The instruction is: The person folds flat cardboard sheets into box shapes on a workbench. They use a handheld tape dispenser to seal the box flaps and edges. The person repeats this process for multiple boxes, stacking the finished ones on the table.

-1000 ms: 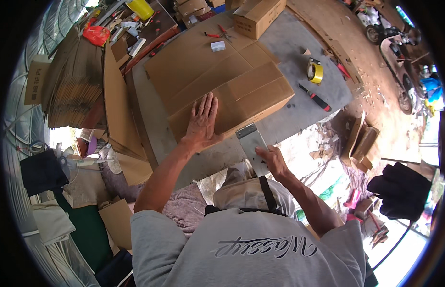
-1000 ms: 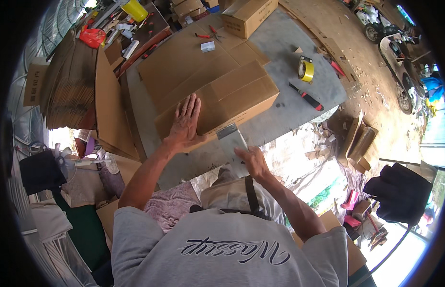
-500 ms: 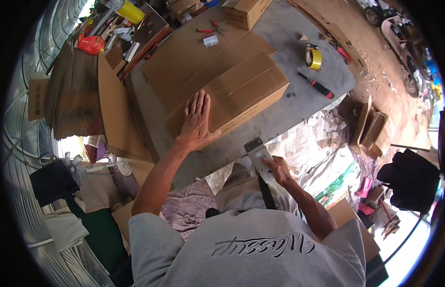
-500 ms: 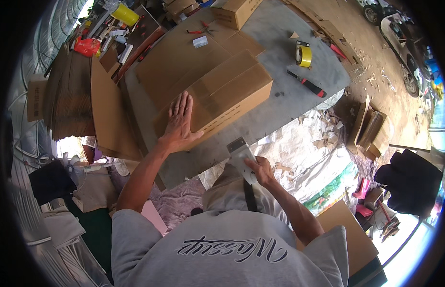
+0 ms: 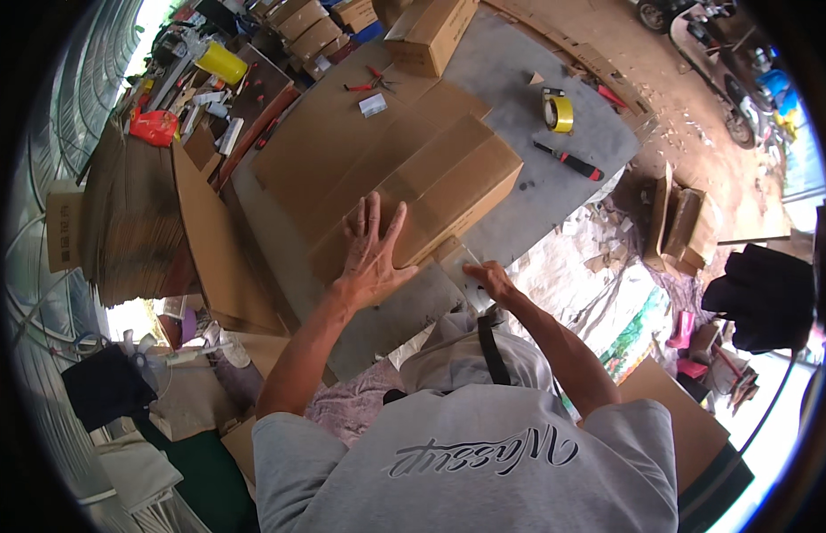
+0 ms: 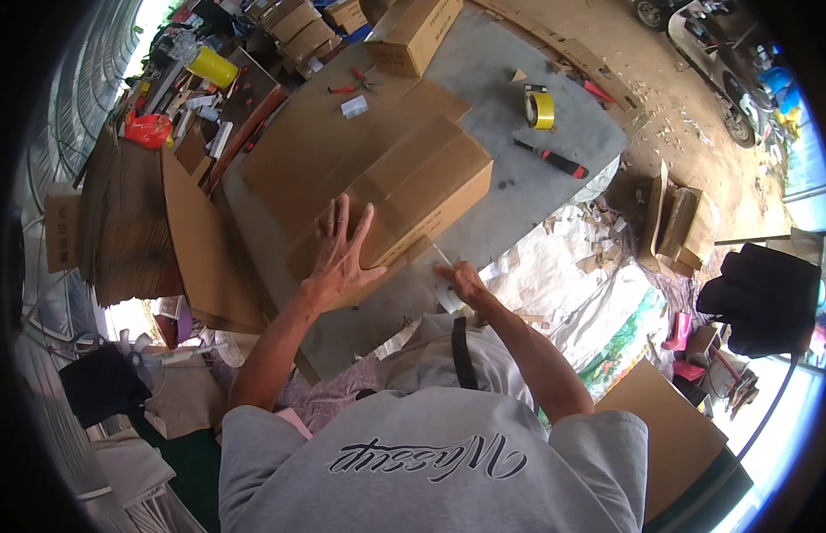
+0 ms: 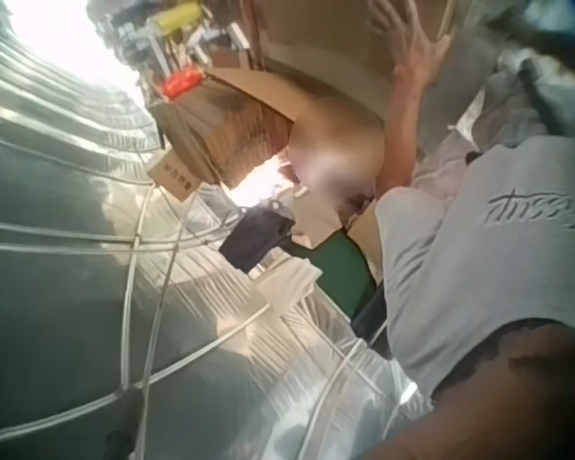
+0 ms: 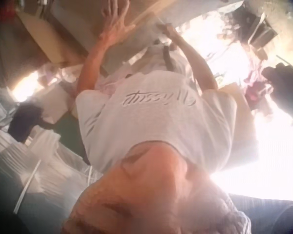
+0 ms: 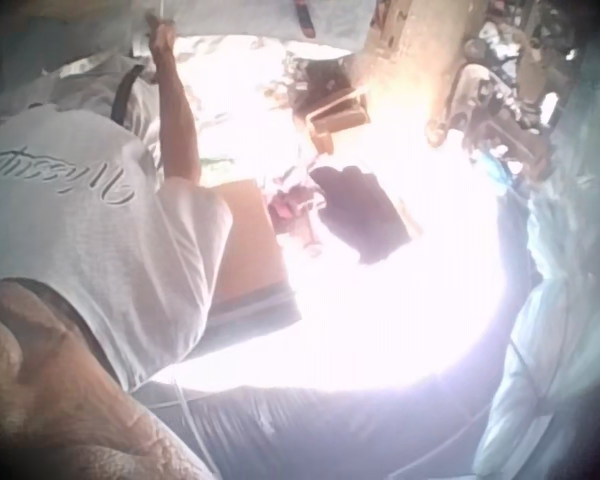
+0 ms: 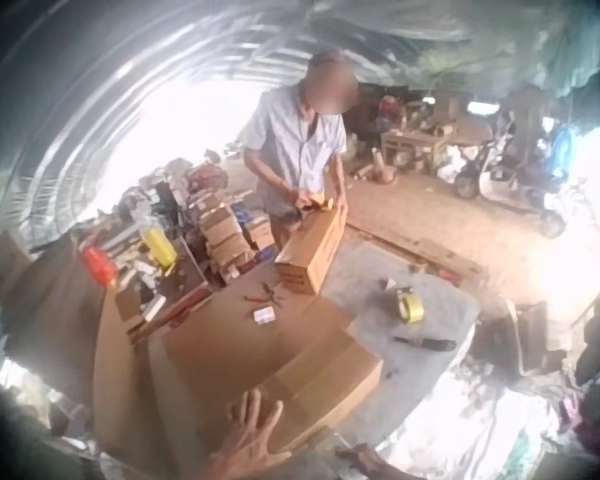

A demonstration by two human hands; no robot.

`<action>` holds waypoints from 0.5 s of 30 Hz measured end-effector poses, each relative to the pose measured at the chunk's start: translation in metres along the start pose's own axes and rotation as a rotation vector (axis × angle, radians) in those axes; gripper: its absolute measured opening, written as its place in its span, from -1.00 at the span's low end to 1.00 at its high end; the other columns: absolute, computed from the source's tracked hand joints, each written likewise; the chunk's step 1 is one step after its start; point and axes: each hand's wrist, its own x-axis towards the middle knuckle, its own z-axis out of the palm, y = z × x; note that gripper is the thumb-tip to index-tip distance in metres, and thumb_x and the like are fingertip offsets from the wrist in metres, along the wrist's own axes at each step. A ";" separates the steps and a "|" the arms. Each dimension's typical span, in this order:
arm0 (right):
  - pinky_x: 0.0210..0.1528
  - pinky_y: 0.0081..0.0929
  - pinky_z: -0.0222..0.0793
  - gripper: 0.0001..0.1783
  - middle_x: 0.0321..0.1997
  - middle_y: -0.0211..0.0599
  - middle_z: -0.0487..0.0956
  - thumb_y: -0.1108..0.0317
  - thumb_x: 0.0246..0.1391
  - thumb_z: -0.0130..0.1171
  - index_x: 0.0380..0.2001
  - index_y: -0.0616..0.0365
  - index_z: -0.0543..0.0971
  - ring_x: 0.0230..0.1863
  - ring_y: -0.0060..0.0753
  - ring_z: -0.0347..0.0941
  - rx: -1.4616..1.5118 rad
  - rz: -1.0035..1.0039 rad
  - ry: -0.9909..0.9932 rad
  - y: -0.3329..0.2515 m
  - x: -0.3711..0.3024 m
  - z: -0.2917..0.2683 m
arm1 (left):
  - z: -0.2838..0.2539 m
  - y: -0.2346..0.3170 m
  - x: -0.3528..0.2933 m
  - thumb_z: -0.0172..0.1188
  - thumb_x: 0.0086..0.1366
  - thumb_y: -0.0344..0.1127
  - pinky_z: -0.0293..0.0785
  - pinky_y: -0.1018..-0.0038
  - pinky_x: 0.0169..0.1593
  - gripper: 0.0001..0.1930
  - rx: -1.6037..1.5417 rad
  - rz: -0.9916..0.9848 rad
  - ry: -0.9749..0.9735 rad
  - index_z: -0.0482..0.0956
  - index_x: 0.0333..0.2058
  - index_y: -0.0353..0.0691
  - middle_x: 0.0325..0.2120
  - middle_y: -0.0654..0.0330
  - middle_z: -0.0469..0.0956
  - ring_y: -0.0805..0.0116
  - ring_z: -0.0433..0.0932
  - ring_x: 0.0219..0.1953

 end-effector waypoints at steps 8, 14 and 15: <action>-0.56 -0.38 0.05 -0.42 -0.69 -0.60 0.36 -0.10 0.21 0.21 -0.68 0.16 0.57 -0.64 -0.62 0.21 0.061 0.458 -0.039 -0.057 0.013 -0.007 | 0.039 0.049 0.055 0.38 0.21 0.06 -0.03 -0.43 0.40 0.04 0.004 -0.081 0.160 0.04 0.46 -0.40 0.47 -0.34 -0.05 -0.38 -0.07 0.51; -0.41 -0.28 0.33 -0.55 -0.56 -0.23 0.54 0.02 0.22 0.18 -0.38 0.28 0.68 -0.53 -0.43 0.44 0.031 0.707 -0.021 -0.097 0.015 -0.002 | 0.050 0.061 0.061 0.04 0.43 -0.19 0.11 -0.32 0.41 -0.32 0.384 -0.046 0.213 0.15 0.42 -0.41 0.40 -0.41 0.13 -0.38 0.18 0.43; -0.41 -0.28 0.33 -0.56 -0.56 -0.25 0.54 0.04 0.23 0.17 -0.37 0.27 0.68 -0.54 -0.43 0.44 0.021 0.769 0.000 -0.099 0.017 0.001 | 0.060 0.060 0.062 0.04 0.43 -0.19 0.12 -0.32 0.40 -0.33 0.390 -0.023 0.251 0.16 0.42 -0.39 0.39 -0.41 0.14 -0.39 0.19 0.41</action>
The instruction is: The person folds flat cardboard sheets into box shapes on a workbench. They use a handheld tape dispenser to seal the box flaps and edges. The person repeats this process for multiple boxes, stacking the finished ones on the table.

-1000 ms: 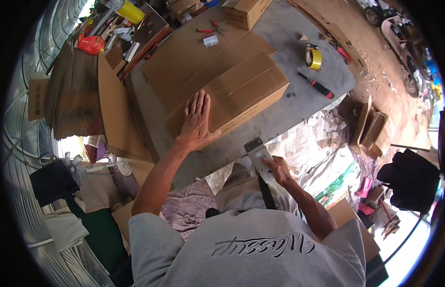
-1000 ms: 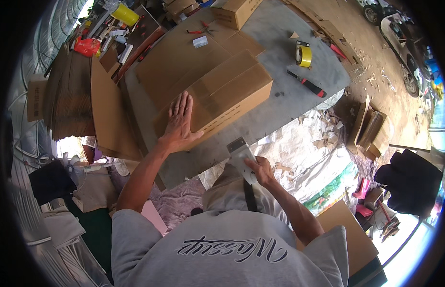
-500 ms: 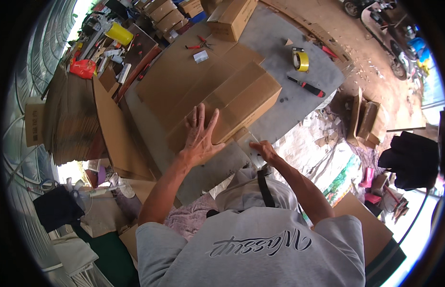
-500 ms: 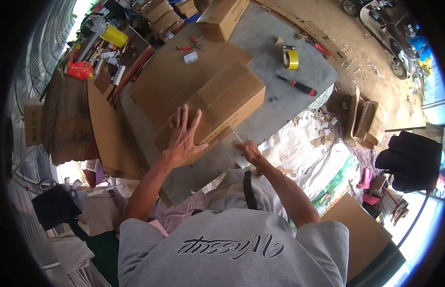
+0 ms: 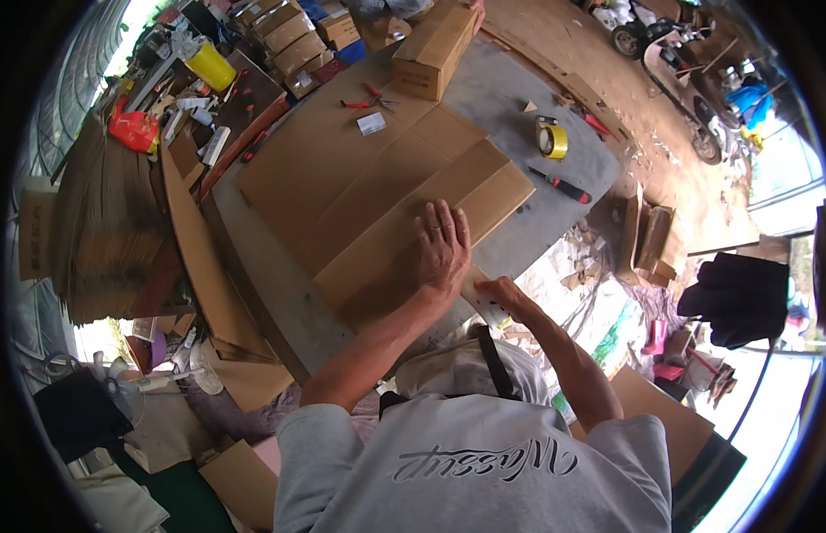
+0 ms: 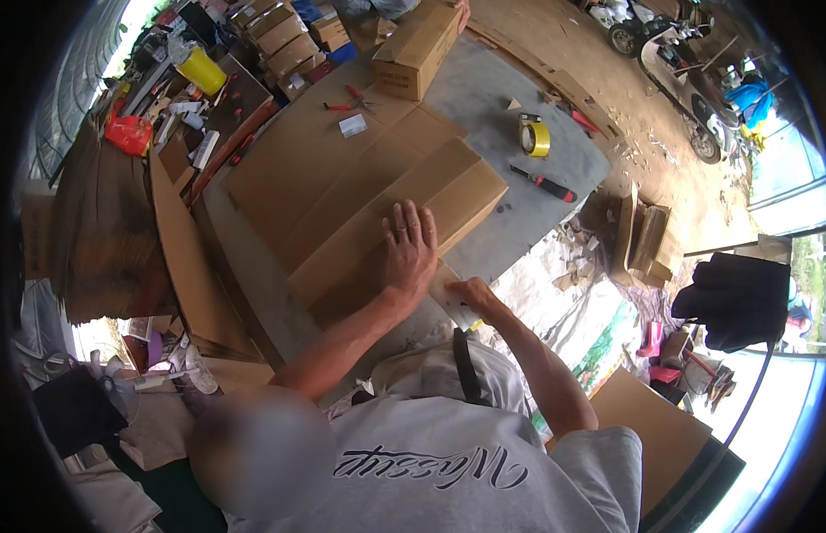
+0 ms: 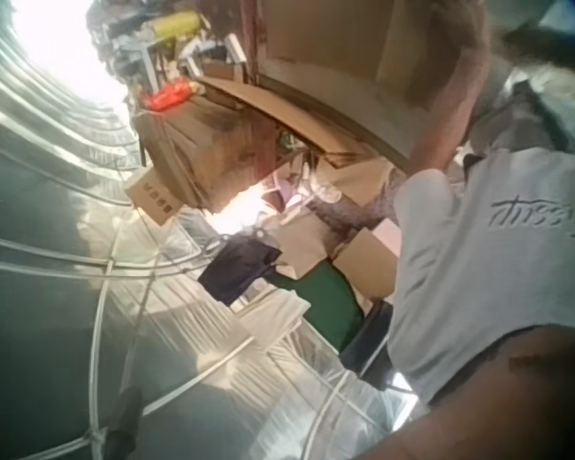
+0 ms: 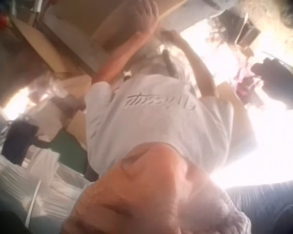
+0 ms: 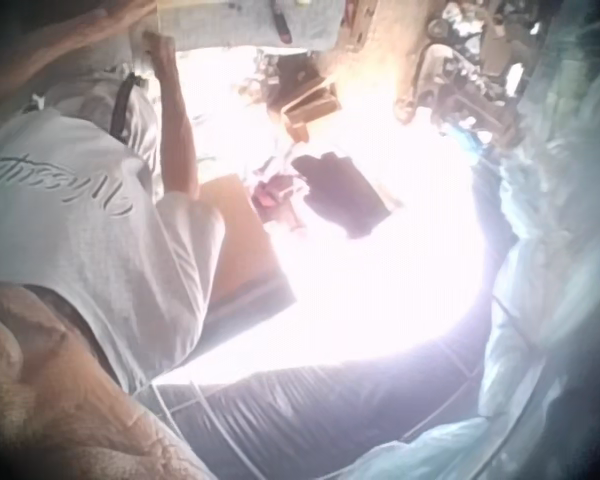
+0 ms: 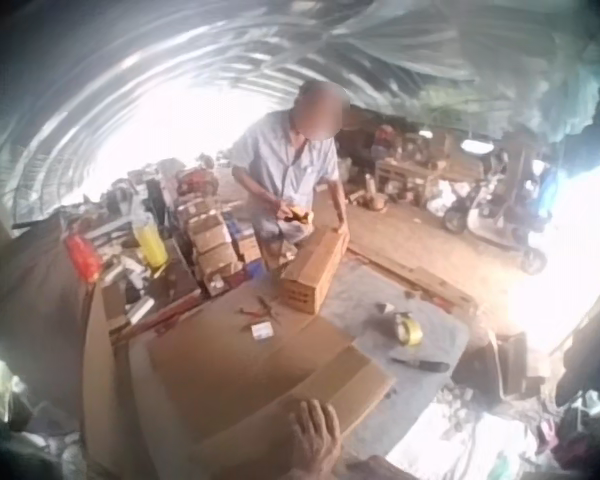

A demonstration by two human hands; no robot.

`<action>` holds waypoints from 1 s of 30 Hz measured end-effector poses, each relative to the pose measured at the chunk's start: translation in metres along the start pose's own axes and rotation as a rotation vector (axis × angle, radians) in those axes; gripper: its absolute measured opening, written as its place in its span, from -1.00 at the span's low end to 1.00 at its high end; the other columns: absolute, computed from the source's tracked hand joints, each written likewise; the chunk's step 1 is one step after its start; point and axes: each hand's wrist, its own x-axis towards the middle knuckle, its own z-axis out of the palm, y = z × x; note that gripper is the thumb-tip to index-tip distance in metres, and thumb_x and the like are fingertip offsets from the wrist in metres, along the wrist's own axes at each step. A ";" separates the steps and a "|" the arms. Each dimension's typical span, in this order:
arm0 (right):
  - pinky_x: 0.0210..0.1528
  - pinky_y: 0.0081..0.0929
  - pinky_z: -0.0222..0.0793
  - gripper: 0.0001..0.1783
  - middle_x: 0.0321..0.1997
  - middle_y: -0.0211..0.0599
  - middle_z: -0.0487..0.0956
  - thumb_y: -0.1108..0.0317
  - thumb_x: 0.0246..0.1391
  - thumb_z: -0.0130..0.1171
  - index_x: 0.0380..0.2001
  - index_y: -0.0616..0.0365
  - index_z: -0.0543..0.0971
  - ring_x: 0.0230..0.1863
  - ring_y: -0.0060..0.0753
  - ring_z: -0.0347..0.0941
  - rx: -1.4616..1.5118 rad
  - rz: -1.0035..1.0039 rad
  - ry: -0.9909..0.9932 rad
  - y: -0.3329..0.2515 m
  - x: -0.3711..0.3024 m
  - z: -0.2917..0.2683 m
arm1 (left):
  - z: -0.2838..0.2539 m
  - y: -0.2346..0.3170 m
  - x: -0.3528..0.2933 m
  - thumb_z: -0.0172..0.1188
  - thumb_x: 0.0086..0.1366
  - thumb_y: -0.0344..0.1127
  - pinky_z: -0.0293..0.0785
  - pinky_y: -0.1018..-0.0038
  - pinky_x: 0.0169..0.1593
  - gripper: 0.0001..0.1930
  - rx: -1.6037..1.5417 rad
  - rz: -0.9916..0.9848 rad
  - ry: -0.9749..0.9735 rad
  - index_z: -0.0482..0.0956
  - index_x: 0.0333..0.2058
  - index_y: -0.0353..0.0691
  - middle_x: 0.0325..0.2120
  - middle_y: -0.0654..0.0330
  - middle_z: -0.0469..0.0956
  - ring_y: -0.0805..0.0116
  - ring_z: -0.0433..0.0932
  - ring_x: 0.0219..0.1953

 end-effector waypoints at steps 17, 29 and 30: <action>-0.27 -0.26 0.47 -0.47 -0.43 -0.30 0.63 -0.03 0.21 0.30 -0.31 0.36 0.69 -0.36 -0.41 0.56 0.239 0.052 0.346 0.083 0.008 -0.039 | 0.022 0.028 -0.002 -0.05 0.48 -0.19 0.21 -0.14 0.43 -0.45 0.143 0.077 0.149 0.27 0.35 -0.35 0.31 -0.31 0.27 -0.37 0.22 0.41; -0.36 -0.43 0.35 -0.52 -0.48 -0.32 0.58 0.03 0.26 0.22 -0.15 0.33 0.63 -0.45 -0.53 0.41 -0.229 -0.685 0.105 -0.092 -0.093 -0.165 | -0.038 0.025 0.004 0.18 0.47 -0.15 0.49 0.27 0.20 -0.56 -1.590 -0.597 0.318 0.49 0.21 -0.26 0.01 0.07 0.59 0.23 0.58 0.09; -0.38 -0.43 0.34 -0.60 -0.51 -0.31 0.57 0.12 0.25 0.24 -0.21 0.35 0.61 -0.44 -0.54 0.40 -0.236 -0.802 0.026 -0.100 -0.093 -0.161 | -0.046 0.020 0.003 0.16 0.49 -0.13 0.50 0.30 0.19 -0.56 -1.823 -0.657 0.252 0.49 0.21 -0.25 0.03 0.09 0.59 0.27 0.58 0.08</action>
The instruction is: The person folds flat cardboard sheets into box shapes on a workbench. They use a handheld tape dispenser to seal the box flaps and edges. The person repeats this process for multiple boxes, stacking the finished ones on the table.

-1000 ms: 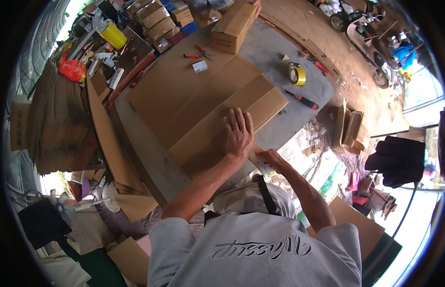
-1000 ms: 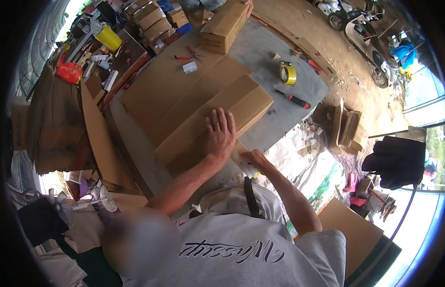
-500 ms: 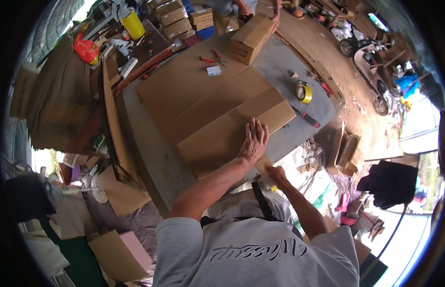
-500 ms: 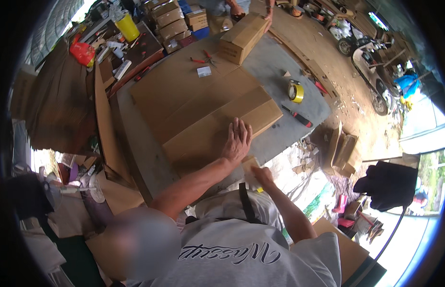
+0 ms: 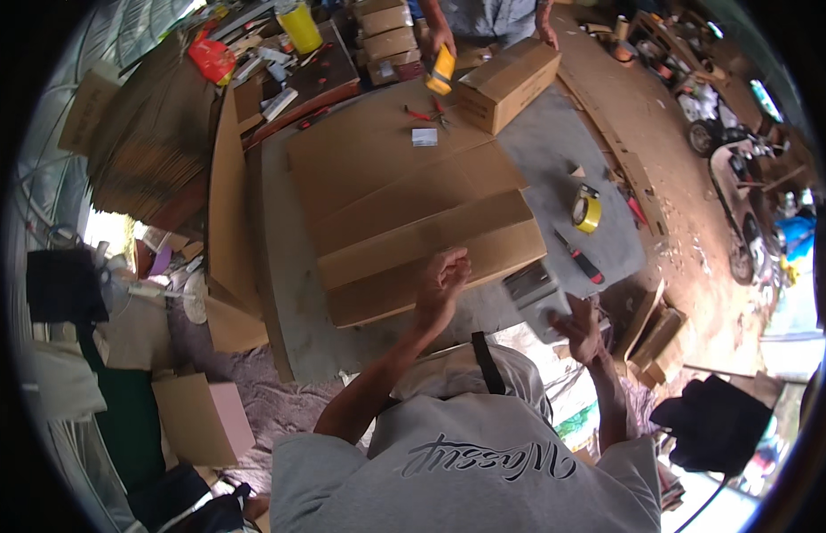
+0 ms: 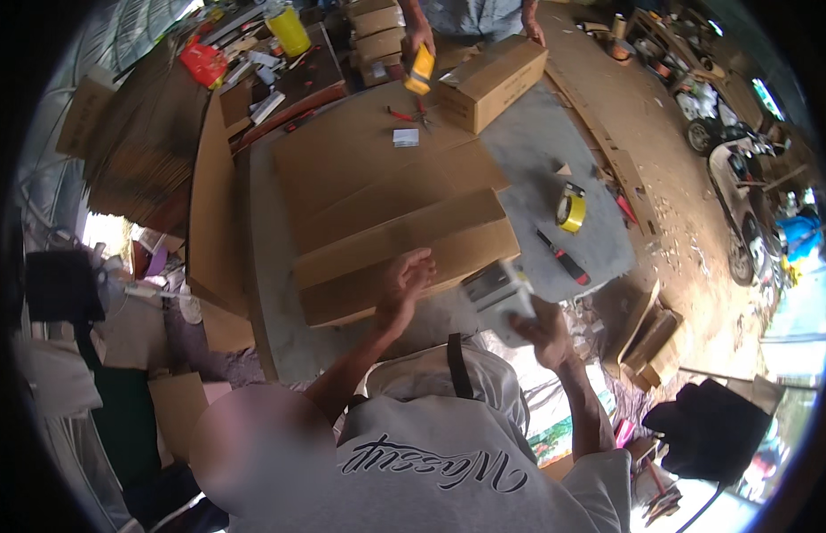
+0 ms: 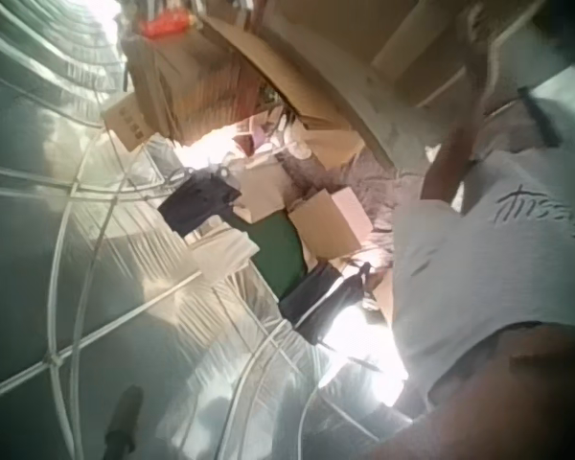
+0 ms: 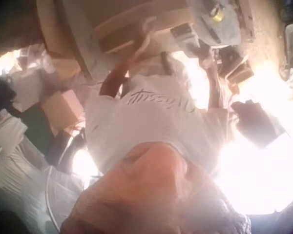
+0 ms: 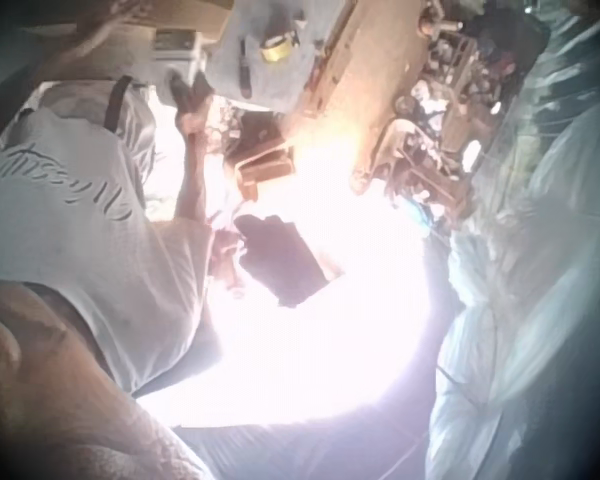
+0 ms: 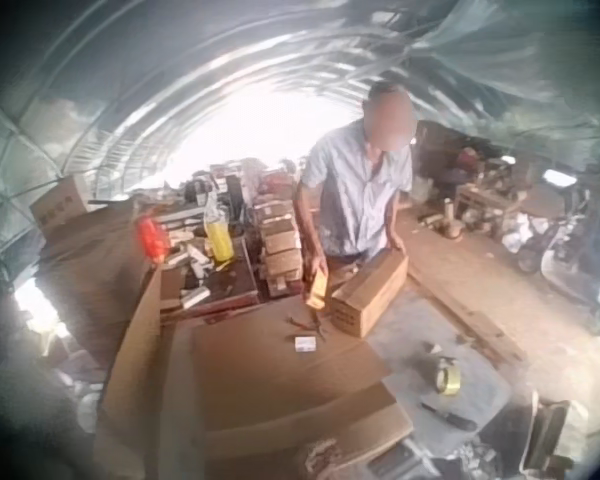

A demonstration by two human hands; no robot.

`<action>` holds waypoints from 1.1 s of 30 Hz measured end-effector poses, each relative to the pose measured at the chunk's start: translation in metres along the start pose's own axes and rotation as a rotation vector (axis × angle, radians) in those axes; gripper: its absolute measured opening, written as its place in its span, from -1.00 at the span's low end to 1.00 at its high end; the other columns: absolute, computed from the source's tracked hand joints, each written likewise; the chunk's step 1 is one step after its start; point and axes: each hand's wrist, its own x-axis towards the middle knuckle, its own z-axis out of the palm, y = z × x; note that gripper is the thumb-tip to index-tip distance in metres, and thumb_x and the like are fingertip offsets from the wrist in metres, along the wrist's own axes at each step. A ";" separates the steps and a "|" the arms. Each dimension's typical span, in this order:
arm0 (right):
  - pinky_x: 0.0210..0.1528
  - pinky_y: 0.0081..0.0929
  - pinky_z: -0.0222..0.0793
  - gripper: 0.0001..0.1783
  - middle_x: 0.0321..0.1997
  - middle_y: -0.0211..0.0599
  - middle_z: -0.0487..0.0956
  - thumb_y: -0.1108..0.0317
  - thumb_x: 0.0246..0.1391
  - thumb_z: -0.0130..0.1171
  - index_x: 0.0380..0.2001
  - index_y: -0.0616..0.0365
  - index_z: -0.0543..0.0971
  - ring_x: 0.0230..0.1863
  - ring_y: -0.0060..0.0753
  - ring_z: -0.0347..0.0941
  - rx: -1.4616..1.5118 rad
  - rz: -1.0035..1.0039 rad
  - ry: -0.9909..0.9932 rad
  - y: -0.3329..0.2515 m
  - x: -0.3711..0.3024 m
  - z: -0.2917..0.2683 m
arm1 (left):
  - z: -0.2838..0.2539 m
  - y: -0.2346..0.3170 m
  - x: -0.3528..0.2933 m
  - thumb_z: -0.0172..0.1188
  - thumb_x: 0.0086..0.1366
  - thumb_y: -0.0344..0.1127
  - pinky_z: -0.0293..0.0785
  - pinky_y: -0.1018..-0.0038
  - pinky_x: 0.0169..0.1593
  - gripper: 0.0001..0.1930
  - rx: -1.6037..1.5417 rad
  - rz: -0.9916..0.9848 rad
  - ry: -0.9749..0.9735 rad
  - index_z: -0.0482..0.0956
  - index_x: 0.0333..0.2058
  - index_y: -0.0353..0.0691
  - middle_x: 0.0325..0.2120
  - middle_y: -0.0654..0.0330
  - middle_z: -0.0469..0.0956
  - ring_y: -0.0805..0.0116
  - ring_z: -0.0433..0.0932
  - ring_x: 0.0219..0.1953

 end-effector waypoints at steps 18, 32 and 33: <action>-0.17 -0.34 0.46 -0.35 -0.31 -0.09 0.65 0.01 0.18 0.26 0.11 0.37 0.55 -0.29 -0.39 0.53 -0.217 -0.031 -1.048 -0.034 0.092 0.035 | -0.018 0.029 -0.091 0.25 0.46 -0.27 0.50 0.53 -0.15 -0.83 -0.672 -0.385 0.263 0.67 -0.19 -0.26 -0.34 0.28 0.65 0.53 0.57 -0.29; -0.27 -0.46 0.33 -0.45 -0.43 -0.41 0.56 -0.07 0.21 0.30 -0.25 0.33 0.65 -0.36 -0.55 0.42 -0.285 0.321 -1.140 -0.093 0.194 0.140 | -0.158 0.048 -0.062 0.25 0.36 -0.45 0.55 0.52 -0.31 -0.88 0.179 -0.071 0.724 0.71 -0.36 -0.34 -0.52 0.23 0.69 0.54 0.65 -0.42; -0.26 -0.46 0.33 -0.45 -0.42 -0.42 0.57 -0.07 0.21 0.29 -0.24 0.34 0.65 -0.35 -0.56 0.42 -0.337 0.343 -1.161 -0.096 0.201 0.137 | -0.178 0.048 -0.067 0.24 0.36 -0.46 0.55 0.53 -0.31 -0.88 0.191 -0.075 0.788 0.71 -0.36 -0.35 -0.53 0.21 0.69 0.52 0.66 -0.43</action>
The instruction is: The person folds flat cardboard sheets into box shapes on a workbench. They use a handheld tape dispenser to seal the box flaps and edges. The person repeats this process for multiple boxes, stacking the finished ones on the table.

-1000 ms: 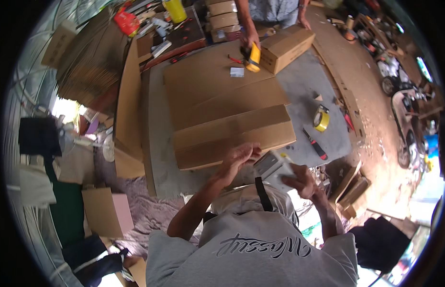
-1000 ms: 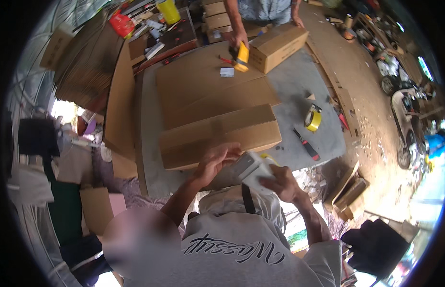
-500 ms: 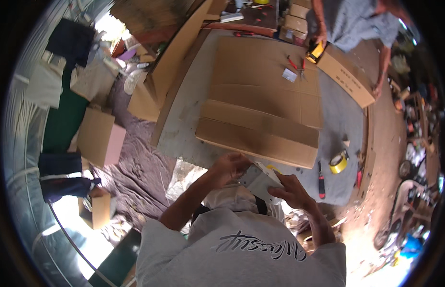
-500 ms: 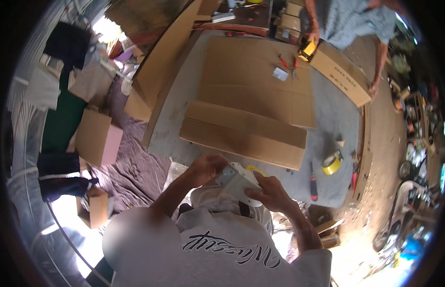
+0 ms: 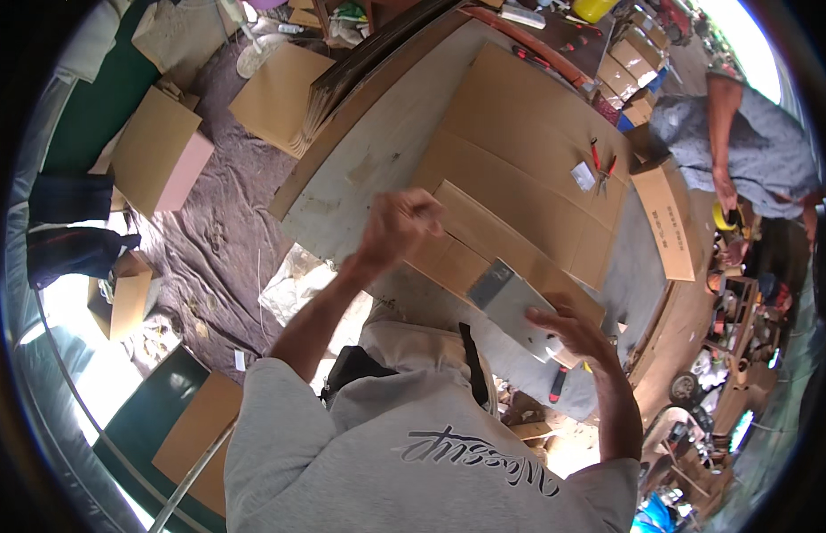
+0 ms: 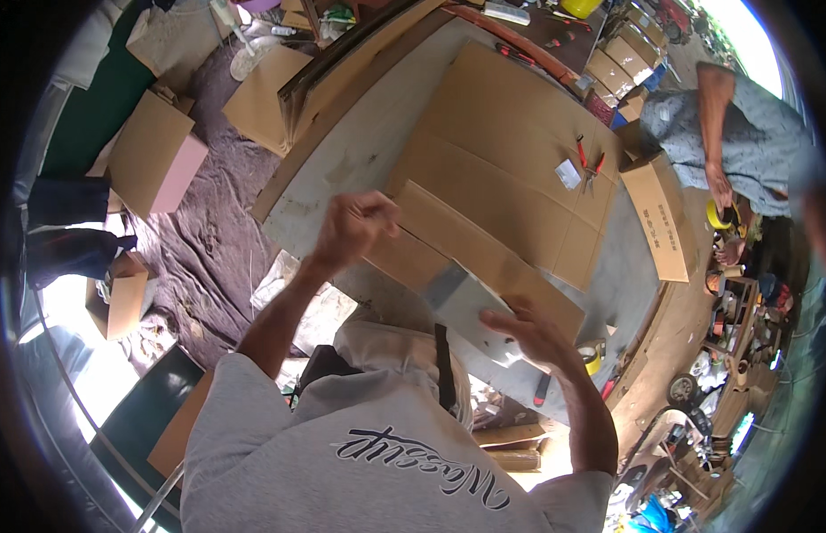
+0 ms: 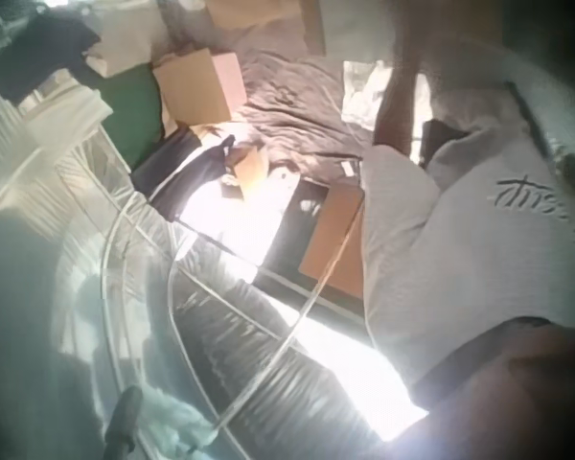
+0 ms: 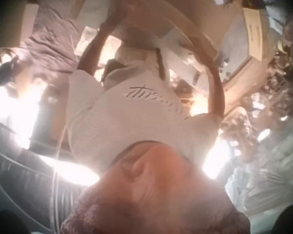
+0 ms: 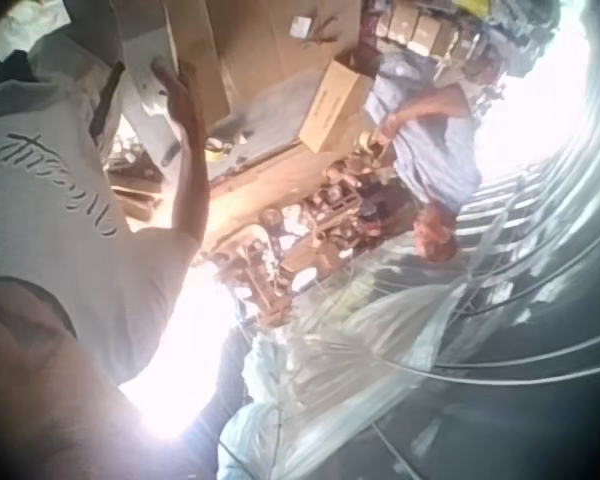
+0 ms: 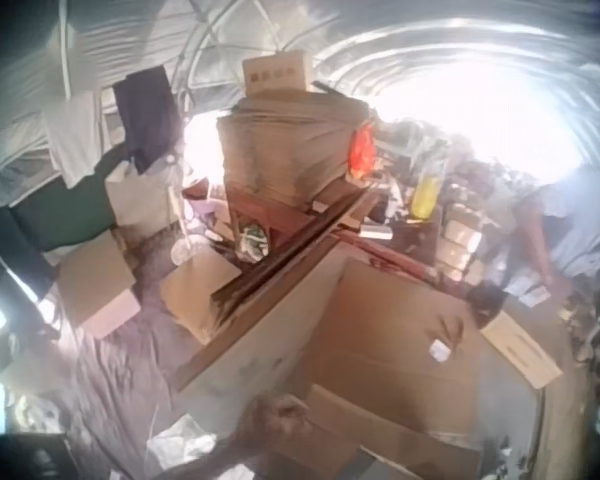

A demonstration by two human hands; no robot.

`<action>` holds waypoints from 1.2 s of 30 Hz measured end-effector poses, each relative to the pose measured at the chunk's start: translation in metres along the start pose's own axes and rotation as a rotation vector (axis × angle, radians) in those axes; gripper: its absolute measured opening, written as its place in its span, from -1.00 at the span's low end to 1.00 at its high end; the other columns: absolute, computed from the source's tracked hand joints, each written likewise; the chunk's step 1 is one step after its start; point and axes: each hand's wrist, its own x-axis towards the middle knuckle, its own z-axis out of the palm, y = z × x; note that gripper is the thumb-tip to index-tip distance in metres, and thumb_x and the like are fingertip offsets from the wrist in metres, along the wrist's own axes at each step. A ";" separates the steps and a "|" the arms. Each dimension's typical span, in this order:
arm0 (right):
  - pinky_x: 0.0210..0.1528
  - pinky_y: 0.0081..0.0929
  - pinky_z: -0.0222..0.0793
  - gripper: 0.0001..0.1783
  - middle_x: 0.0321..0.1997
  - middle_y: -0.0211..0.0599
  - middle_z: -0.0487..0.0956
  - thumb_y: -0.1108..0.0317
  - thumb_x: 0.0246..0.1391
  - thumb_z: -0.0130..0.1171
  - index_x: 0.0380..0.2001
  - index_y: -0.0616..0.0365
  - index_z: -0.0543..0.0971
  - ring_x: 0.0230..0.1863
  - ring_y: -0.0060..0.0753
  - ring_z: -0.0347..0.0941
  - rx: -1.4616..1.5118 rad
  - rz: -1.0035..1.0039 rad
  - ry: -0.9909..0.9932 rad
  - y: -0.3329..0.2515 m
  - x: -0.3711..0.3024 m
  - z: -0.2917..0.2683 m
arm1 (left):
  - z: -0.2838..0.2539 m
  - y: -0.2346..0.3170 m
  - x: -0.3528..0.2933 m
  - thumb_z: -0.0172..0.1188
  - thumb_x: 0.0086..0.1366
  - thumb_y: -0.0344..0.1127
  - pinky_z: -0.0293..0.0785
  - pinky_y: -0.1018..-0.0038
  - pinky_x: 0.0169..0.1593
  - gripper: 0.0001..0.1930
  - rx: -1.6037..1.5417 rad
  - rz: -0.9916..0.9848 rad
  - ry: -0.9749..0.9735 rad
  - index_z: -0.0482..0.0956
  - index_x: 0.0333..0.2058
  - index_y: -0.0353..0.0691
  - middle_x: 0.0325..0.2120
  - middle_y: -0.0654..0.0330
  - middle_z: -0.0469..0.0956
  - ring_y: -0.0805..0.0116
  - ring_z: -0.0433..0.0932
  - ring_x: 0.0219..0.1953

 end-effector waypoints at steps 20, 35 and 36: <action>-0.32 -0.54 0.07 -0.45 -0.49 -0.69 0.32 -0.21 0.13 0.35 -0.44 0.12 0.56 -0.40 -0.71 0.16 -0.138 0.241 -0.063 -0.035 0.048 -0.024 | -0.071 -0.073 0.043 0.25 0.37 -0.37 0.53 0.48 -0.37 -0.79 0.014 -0.127 0.083 0.68 -0.40 -0.39 -0.61 0.14 0.67 0.49 0.65 -0.50; -0.08 -0.34 0.46 -0.34 -0.25 -0.20 0.67 -0.12 0.22 0.26 -0.02 0.38 0.62 -0.21 -0.38 0.55 -0.278 0.326 -0.076 -0.056 0.067 -0.014 | -0.033 -0.140 0.036 0.32 0.33 -0.33 0.52 0.44 -0.35 -0.84 0.014 -0.165 0.032 0.73 -0.33 -0.33 -0.58 0.17 0.68 0.46 0.64 -0.48; -0.07 -0.34 0.46 -0.33 -0.24 -0.19 0.67 -0.12 0.22 0.26 0.00 0.37 0.61 -0.20 -0.36 0.55 -0.281 0.331 -0.064 -0.055 0.067 -0.014 | -0.028 -0.142 0.034 0.33 0.32 -0.35 0.51 0.43 -0.35 -0.85 0.005 -0.146 0.042 0.73 -0.34 -0.33 -0.56 0.15 0.68 0.45 0.63 -0.47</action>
